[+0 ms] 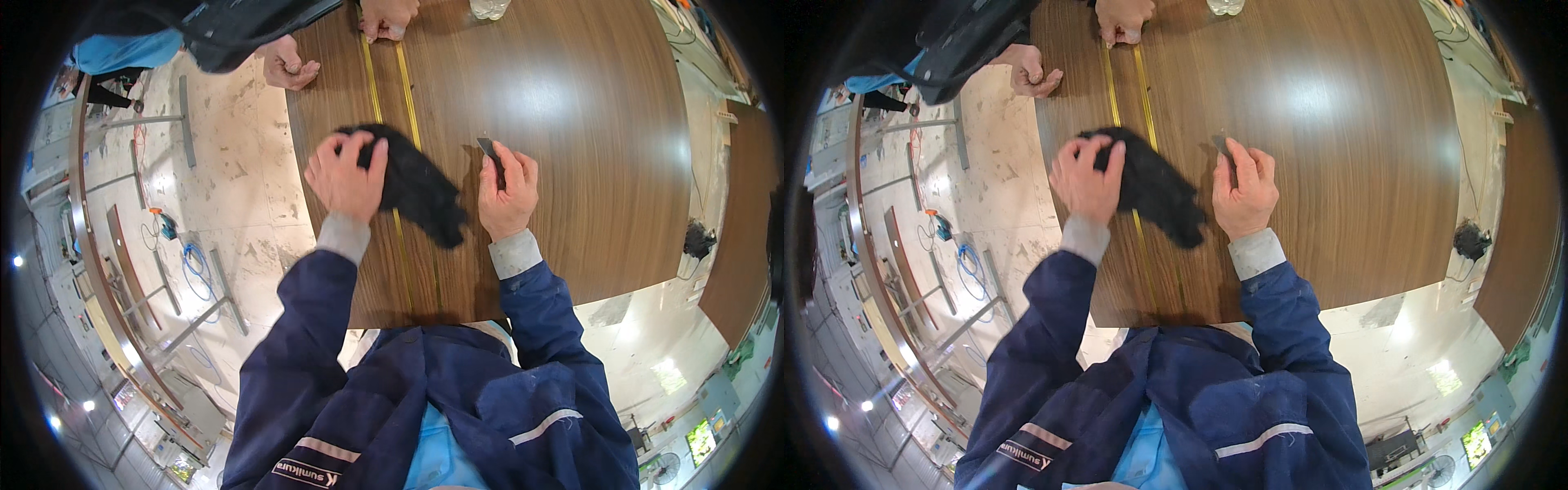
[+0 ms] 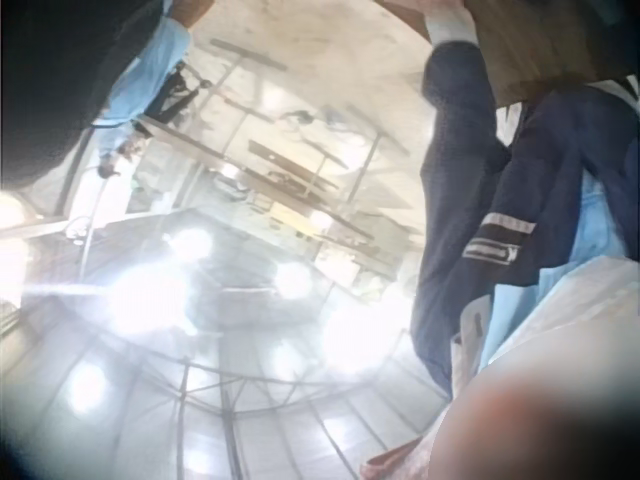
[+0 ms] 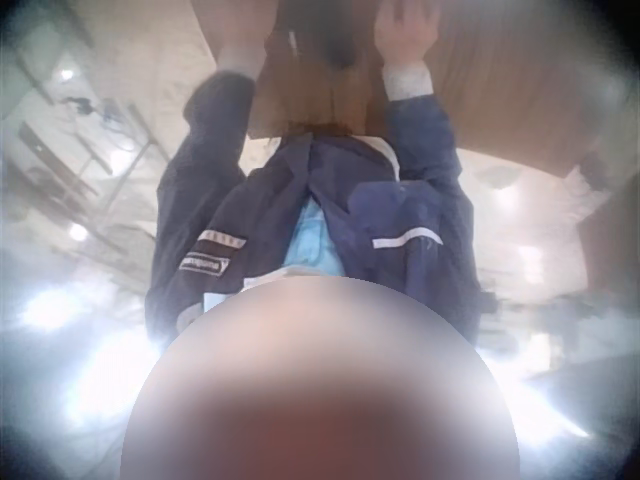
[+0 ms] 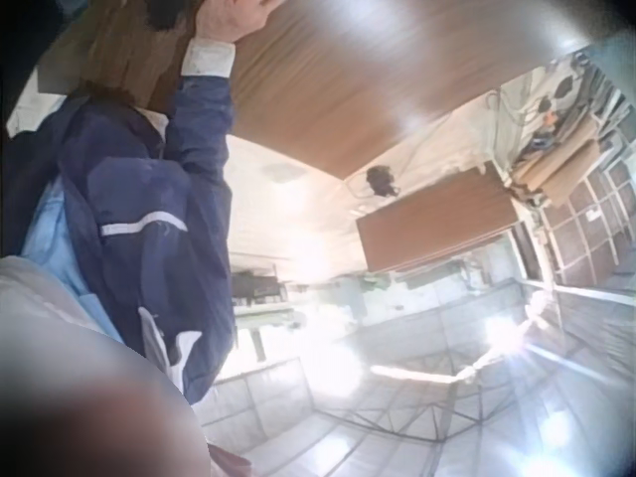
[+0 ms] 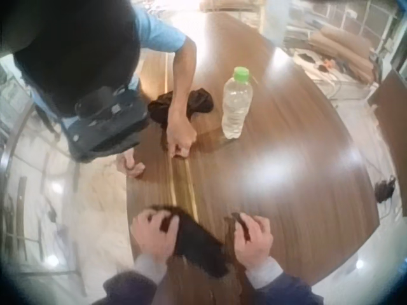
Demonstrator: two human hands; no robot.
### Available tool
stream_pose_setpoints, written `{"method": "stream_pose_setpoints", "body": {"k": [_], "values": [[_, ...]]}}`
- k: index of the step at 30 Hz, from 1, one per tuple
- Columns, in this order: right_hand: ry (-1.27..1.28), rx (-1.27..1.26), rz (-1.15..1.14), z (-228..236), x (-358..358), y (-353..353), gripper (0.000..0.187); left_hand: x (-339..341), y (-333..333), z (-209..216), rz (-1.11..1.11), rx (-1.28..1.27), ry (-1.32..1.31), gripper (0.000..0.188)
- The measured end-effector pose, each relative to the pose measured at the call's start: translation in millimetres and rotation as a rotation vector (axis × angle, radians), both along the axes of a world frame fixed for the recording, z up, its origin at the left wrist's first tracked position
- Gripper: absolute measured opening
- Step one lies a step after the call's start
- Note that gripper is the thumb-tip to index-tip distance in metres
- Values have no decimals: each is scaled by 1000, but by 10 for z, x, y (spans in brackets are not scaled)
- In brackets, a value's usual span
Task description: The person wipes a large wooden tabletop with a black cloth, then applies two parallel strips of gold decorative tape along the center. They smooth the tape with the cloth and use a small blade to trim excess tape at the edges.
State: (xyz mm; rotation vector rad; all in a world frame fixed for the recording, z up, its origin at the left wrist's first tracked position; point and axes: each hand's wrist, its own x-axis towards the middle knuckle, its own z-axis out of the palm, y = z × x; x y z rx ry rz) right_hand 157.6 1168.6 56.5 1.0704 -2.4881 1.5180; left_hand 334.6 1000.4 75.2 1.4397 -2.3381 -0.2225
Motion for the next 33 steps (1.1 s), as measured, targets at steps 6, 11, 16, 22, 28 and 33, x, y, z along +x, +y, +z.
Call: {"method": "stream_pose_setpoints", "body": {"k": [6, 11, 16, 22, 28, 33], "values": [[4, -33, 2, 43, -34, -15, 32, -372, -263, 57, 105, -34, -1, 21], [-77, -66, -7, 41, -42, -5, 32, -315, -153, 16, 94, 28, -19, 22], [-77, -61, -8, 30, -38, -1, 31, -472, -483, -146, 25, -160, 76, 20], [-121, -80, -1, 63, -44, -18, 30, 233, 733, 159, -40, -20, 40, 19], [45, -52, 18, 34, -50, -7, 29, -333, -224, -112, 33, -72, 68, 20], [-9, -38, 52, 1, -61, 11, 28, -8, 184, -116, -124, -92, 103, 20]]}}
